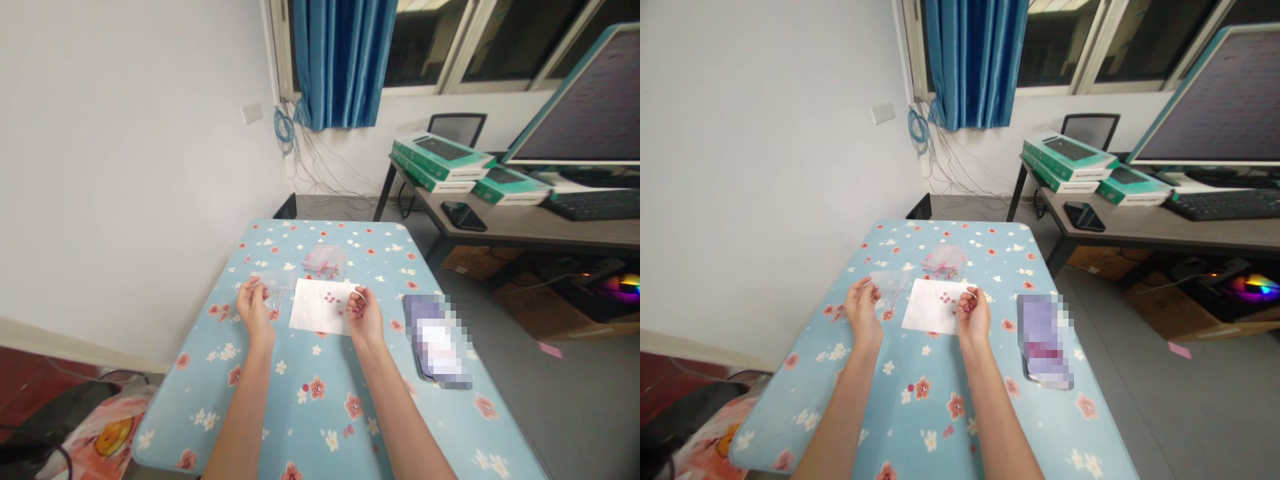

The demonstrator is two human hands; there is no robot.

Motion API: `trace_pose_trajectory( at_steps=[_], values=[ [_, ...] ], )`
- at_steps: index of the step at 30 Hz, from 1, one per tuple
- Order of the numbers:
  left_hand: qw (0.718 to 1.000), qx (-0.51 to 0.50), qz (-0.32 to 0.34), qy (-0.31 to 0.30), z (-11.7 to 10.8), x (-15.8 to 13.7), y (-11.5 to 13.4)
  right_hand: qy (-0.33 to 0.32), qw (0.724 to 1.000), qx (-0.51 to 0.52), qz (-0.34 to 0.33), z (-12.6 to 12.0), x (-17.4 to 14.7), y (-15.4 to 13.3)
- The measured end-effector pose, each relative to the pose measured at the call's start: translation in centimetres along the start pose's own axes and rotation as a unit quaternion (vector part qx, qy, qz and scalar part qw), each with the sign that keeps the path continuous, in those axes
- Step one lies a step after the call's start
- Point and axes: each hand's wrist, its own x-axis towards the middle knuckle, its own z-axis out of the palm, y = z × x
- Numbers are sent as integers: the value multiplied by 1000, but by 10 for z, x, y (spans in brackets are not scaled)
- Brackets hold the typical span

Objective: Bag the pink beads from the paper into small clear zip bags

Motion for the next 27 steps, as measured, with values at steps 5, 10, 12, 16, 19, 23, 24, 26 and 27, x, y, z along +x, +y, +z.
trace_pose_trajectory(
  at_steps=[5, 10, 12, 16, 19, 23, 24, 26, 27],
  values=[
    [997, 27, 29, 60, -6, 12, -8, 18, 1000, -7, 0, 17, 8, -4],
    [992, 80, 60, 74, -10, 16, -17, 16, 988, -119, -92, 24, 28, 9],
    [983, 129, 92, 91, -14, 18, -22, 6, 972, -185, -142, 23, 36, 16],
    [952, 236, 143, 134, -20, 21, -27, -37, 923, -303, -232, 19, 42, 24],
    [945, 246, 163, 142, -19, 19, -26, -54, 888, -371, -267, 17, 41, 26],
    [956, 219, 179, 82, -12, 13, -22, -60, 862, -425, -269, 18, 37, 24],
    [957, 216, 185, 61, -9, 10, -21, -62, 858, -433, -268, 19, 36, 24],
    [952, 222, 211, 21, -5, 5, -20, -65, 854, -442, -268, 19, 36, 23],
    [946, 229, 229, 1, -3, 1, -19, -65, 852, -445, -269, 20, 36, 23]
  ],
)
